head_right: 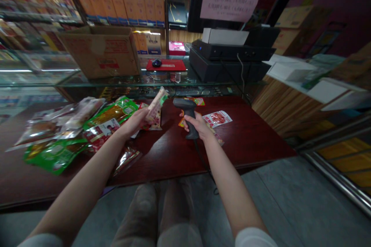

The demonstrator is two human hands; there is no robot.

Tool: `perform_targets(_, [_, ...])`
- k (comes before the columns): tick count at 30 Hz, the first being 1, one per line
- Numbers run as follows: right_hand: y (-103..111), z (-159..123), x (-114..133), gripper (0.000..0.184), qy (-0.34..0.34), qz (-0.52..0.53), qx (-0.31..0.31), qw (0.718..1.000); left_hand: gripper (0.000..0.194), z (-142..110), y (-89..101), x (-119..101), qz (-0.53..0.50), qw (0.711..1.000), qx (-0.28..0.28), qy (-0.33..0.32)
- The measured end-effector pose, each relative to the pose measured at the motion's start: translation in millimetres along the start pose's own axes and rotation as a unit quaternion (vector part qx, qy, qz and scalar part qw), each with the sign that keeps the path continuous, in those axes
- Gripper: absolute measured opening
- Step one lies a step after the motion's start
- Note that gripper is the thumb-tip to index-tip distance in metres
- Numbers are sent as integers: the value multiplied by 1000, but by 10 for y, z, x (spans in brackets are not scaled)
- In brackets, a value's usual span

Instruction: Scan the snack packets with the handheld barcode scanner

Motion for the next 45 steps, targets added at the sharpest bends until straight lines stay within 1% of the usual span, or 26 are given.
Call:
perform_targets(1, [28, 6, 2, 37, 0, 2, -10, 1000, 38, -14, 8, -49, 79, 995, -19, -54])
perform_targets(2, [64, 13, 6, 38, -1, 6, -23, 1000, 40, -38, 16, -109, 164, 980, -44, -108])
perform_targets(3, [105, 21, 12, 39, -4, 9, -40, 999, 42, -70, 26, -173, 248, 954, -72, -153])
perform_targets(4, [150, 29, 19, 39, -7, 10, -59, 998, 45, -109, 38, -236, 327, 922, -101, -181])
perform_targets(6, [241, 38, 39, 38, -9, 7, -97, 995, 46, -185, 75, -335, 457, 856, -148, -193])
perform_targets(8, [318, 35, 64, 38, -4, 7, -128, 992, 43, -241, 130, -383, 539, 805, -178, -172])
perform_targets(9, [348, 28, 76, 38, 1, 13, -140, 990, 41, -259, 163, -387, 562, 789, -190, -158])
perform_targets(11, [393, 9, 95, 36, 12, 36, -157, 987, 36, -280, 225, -360, 577, 776, -213, -140])
perform_targets(13, [428, -8, 105, 33, 16, 61, -172, 983, 37, -287, 262, -317, 562, 780, -234, -147])
perform_targets(15, [463, -15, 106, 31, 13, 77, -191, 978, 42, -288, 247, -286, 540, 788, -239, -173])
perform_targets(17, [500, -9, 102, 31, 10, 84, -216, 973, 46, -278, 159, -285, 527, 796, -217, -204])
perform_targets(18, [519, -3, 98, 31, 7, 86, -227, 970, 45, -268, 83, -294, 526, 799, -194, -218])
perform_targets(20, [548, 12, 89, 30, 1, 86, -241, 967, 40, -230, -141, -320, 530, 805, -119, -237])
perform_targets(22, [567, 25, 79, 29, -1, 83, -247, 965, 36, -172, -439, -328, 539, 811, -20, -225])
perform_targets(24, [577, 32, 72, 30, 3, 78, -246, 966, 39, -96, -761, -296, 551, 814, 61, -174])
perform_targets(26, [582, 36, 67, 31, 7, 75, -244, 967, 50, -11, -1066, -224, 559, 810, 127, -122])
perform_targets(28, [589, 39, 63, 31, 8, 76, -245, 967, 64, 76, -1309, -130, 550, 814, 161, -89])
perform_targets(29, [593, 40, 62, 31, 8, 76, -247, 966, 73, 118, -1399, -81, 550, 815, 164, -78])
perform_targets(31, [599, 41, 62, 30, 10, 77, -250, 965, 87, 198, -1509, 12, 561, 811, 150, -65])
perform_targets(32, [601, 42, 62, 30, 10, 78, -249, 965, 89, 234, -1531, 55, 568, 809, 140, -59])
perform_targets(35, [597, 42, 62, 32, 4, 83, -246, 966, 81, 327, -1476, 173, 565, 812, 141, -17])
perform_targets(38, [583, 39, 64, 33, -3, 81, -235, 969, 76, 392, -1254, 242, 537, 832, 135, 20])
perform_targets(39, [576, 37, 65, 33, -3, 79, -230, 970, 75, 405, -1151, 241, 521, 845, 119, 15])
perform_targets(41, [564, 31, 68, 34, 1, 79, -222, 972, 65, 412, -923, 204, 462, 883, 82, -21])
perform_targets(43, [552, 24, 72, 35, 4, 82, -215, 973, 53, 391, -681, 139, 357, 931, 50, -53])
perform_targets(45, [538, 14, 78, 36, 3, 84, -210, 974, 47, 343, -447, 68, 235, 970, 13, -63])
Point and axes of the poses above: each hand's wrist, its own z-axis towards the middle knuckle, its own y-axis out of the back of the hand, x = y × z, the point moved 2 cm from there along z, towards the middle knuckle, and after that the axes turned 7 degrees about -y, right-handed, at the moved point
